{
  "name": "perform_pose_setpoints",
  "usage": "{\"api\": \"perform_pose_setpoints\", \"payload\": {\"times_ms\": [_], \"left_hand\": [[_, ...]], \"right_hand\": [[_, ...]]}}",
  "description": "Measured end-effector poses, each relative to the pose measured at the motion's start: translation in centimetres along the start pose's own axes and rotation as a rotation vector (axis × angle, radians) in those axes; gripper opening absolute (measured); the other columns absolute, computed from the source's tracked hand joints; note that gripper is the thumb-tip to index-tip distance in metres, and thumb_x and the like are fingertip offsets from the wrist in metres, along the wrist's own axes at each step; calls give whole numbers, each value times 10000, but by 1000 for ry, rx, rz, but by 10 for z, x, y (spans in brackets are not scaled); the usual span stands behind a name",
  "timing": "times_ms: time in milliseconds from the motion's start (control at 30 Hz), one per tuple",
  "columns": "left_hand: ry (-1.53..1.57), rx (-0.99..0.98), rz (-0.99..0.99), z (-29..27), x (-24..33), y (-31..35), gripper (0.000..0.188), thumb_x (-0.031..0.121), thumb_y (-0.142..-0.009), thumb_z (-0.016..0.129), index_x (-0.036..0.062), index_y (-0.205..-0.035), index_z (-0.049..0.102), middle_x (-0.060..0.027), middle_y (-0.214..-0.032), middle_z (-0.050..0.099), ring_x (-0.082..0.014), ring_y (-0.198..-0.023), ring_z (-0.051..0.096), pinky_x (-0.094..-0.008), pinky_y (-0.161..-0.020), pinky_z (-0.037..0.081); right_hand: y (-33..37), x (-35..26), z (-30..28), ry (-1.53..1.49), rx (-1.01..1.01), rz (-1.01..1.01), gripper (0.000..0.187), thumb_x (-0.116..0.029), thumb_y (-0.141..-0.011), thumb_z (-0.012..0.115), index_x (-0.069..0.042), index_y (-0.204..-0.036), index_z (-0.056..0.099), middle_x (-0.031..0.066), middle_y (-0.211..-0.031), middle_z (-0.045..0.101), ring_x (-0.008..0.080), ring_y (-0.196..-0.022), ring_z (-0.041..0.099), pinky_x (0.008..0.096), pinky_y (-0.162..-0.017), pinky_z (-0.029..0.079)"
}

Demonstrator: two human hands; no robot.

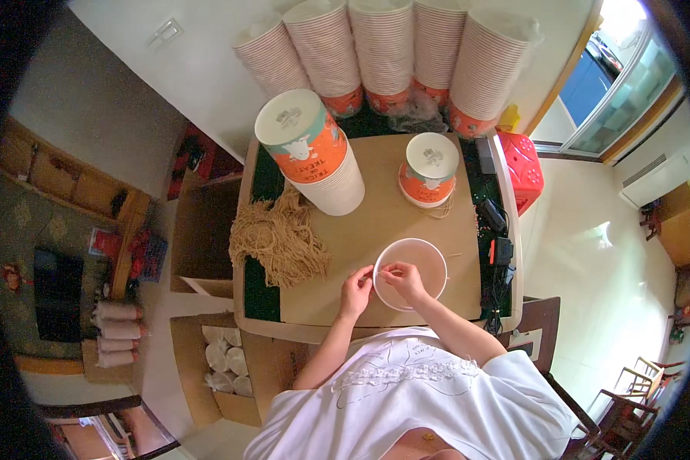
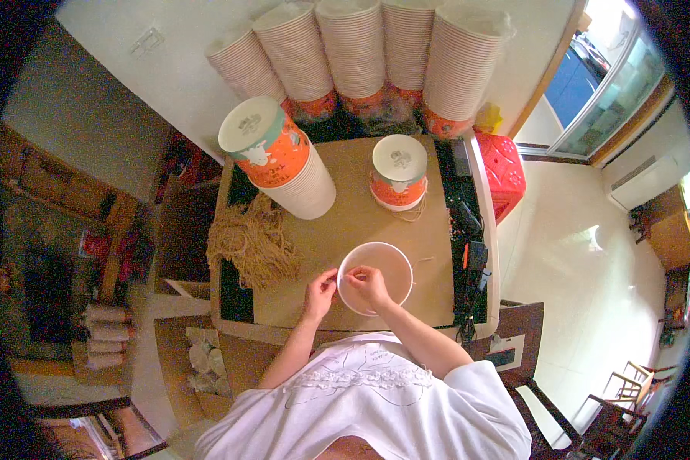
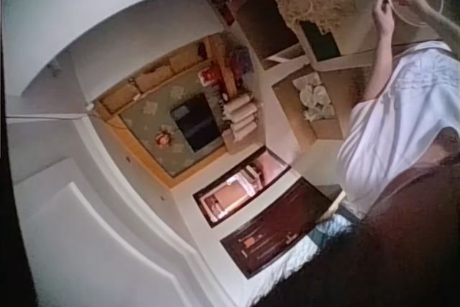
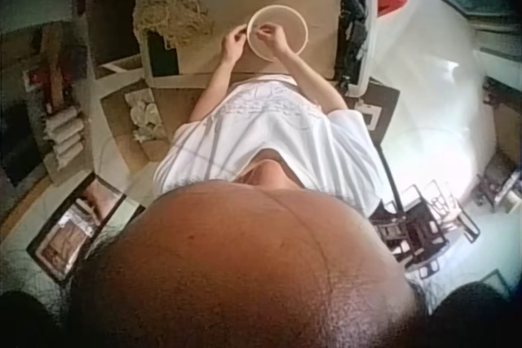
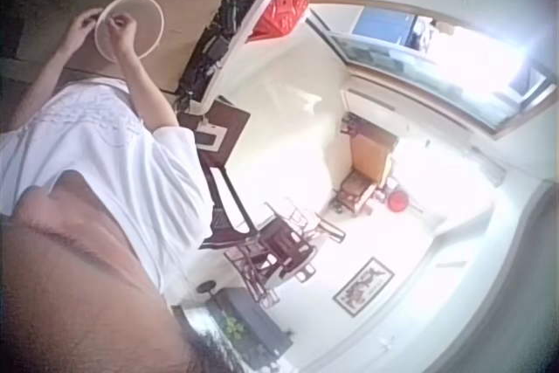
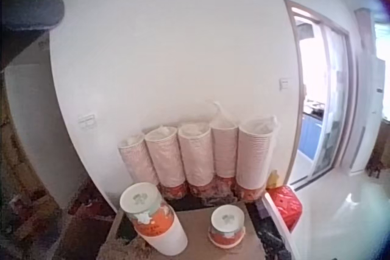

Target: The person is threading strings through holes in paper buckets to create handles.

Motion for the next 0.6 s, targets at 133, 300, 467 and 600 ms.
{"api": "perform_pose_setpoints", "payload": {"times_ms": [133, 300, 467, 600], "left_hand": [[14, -17, -15, 2, -4, -2, 318, -31, -782, 496, 72, -1078, 554, -31, -869, 604, -84, -646, 545, -208, -487, 462], [30, -12, -1, 2, -2, -2, 310, -37, -779, 490, 64, -1064, 558, -28, -864, 606, -90, -654, 549, -212, -501, 463], [17, -16, -43, 1, 0, -1, 296, -34, -772, 502, 50, -1049, 563, -32, -887, 612, -100, -677, 555, -227, -544, 471], [-43, 16, 21, -2, 8, 0, 292, -32, -764, 508, 37, -1042, 564, -47, -906, 616, -111, -696, 563, -239, -604, 475]], "right_hand": [[0, -4, 0, -4, 3, -9, 136, -131, -731, 639, -18, -807, 624, 82, -737, 631, 117, -657, 564, 263, -584, 459], [2, -10, 1, 14, -2, 25, 103, -72, -746, 623, 2, -814, 603, 63, -723, 619, 83, -643, 551, 208, -571, 453], [1, -6, 1, 40, 1, 8, 107, -74, -747, 625, 1, -820, 604, 63, -717, 617, 82, -639, 549, 207, -566, 450], [2, -10, 2, 52, -10, 7, 109, -77, -749, 627, -1, -823, 603, 62, -714, 615, 83, -636, 546, 205, -563, 449]]}}
Point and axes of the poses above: each hand's wrist, its own y-axis away from the middle knuckle, its own z-axis out of the palm, x = y × z, the point moved 8 cm from there along -y, towards the middle knuckle
